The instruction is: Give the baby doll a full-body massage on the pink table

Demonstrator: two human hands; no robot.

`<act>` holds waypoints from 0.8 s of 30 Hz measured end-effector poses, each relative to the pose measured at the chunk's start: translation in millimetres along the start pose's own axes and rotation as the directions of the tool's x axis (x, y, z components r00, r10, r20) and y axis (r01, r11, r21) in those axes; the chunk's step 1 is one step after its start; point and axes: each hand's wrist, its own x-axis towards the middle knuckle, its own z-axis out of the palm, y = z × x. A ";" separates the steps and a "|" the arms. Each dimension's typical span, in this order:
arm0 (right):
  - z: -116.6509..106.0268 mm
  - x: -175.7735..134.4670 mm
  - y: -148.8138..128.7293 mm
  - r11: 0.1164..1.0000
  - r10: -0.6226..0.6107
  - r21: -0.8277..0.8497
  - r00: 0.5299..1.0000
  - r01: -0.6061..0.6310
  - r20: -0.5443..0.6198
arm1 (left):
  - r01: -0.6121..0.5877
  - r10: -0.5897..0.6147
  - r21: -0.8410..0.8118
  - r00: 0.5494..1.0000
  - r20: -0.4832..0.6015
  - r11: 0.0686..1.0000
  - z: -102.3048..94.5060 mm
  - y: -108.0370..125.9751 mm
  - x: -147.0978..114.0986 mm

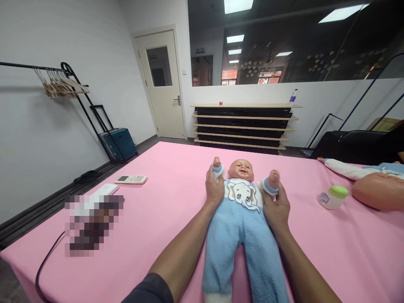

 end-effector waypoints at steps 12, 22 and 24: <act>0.0 4.9 22.6 0.837 -0.393 -0.201 0.815 0.508 0.426 | -0.507 0.411 0.103 0.787 0.460 0.856 5.0 3.8 -8.3; 0.6 -3.1 10.6 0.938 -0.237 -0.196 0.941 0.286 0.240 | -0.294 0.254 0.125 0.931 0.263 0.948 3.6 3.9 -7.8; -1.4 -3.8 11.9 0.980 -0.042 -0.190 0.997 0.053 0.061 | -0.105 0.096 0.106 0.991 0.093 0.989 2.0 -0.2 -4.3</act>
